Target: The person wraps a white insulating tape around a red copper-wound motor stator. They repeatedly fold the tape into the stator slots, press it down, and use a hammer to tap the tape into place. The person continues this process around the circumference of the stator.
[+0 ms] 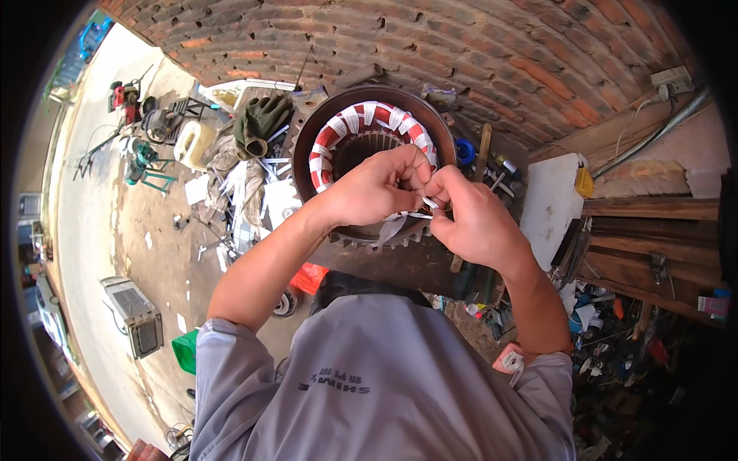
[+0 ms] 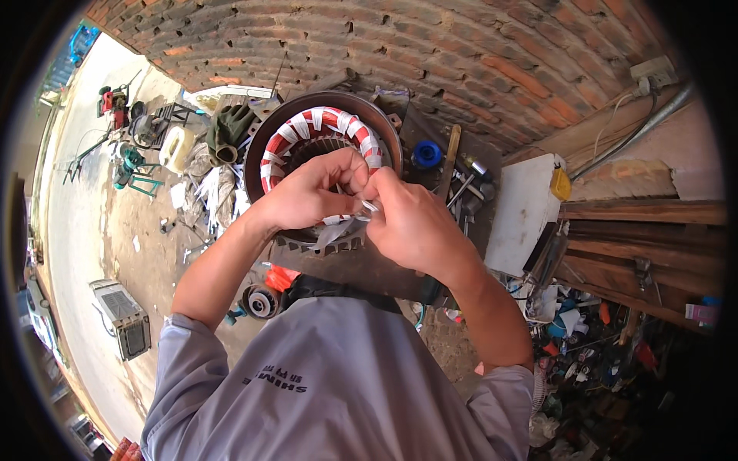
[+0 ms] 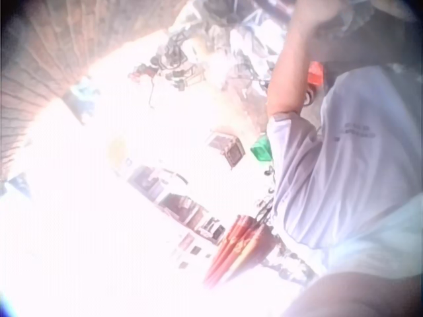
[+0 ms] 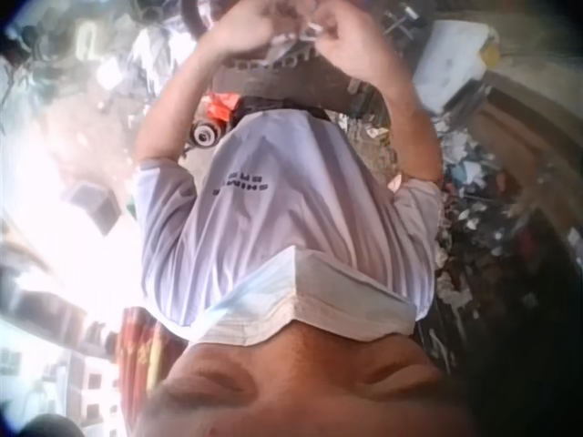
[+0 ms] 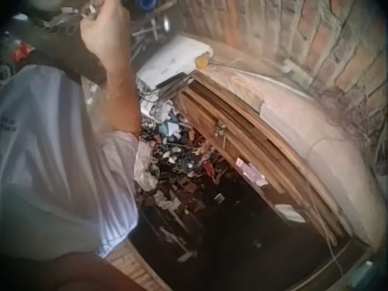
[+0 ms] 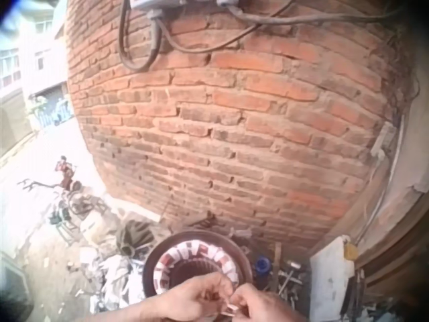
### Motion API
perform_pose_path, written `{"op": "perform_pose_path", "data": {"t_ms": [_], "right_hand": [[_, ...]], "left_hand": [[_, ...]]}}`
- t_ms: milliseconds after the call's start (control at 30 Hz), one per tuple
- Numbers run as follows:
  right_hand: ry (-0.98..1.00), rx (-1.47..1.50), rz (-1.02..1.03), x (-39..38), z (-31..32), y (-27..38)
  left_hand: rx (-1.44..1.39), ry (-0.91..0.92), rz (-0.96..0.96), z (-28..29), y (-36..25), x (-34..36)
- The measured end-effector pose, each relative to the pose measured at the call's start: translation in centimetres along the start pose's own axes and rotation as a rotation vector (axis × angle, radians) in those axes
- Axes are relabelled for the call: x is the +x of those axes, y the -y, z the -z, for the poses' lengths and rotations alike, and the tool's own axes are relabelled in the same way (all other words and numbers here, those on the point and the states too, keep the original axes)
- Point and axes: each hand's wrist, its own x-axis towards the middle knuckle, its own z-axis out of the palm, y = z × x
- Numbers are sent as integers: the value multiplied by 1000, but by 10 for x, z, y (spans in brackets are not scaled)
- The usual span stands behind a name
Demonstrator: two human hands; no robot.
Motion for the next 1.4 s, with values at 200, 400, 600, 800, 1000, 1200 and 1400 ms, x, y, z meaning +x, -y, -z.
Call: {"op": "perform_pose_path", "data": {"t_ms": [200,400,600,800,1000,1200,1400], "right_hand": [[102,-160,385,15,14,-12],[-33,-213,597,22,13,-25],[-188,-23,278,-7,-5,-5],[-303,20,169,-17,-12,-7],[-343,247,97,-39,-1,-1],[-391,222,159,-40,4,4],[-411,60,166,-52,15,18]], "left_hand": [[-139,109,29,11,3,6],[-137,94,9,13,9,7],[-147,16,91,10,4,4],[90,-174,86,-5,-6,-3],[363,-293,129,-6,-13,-13],[484,-289,58,-6,-10,-12],[473,-290,83,-11,-13,-19]]}}
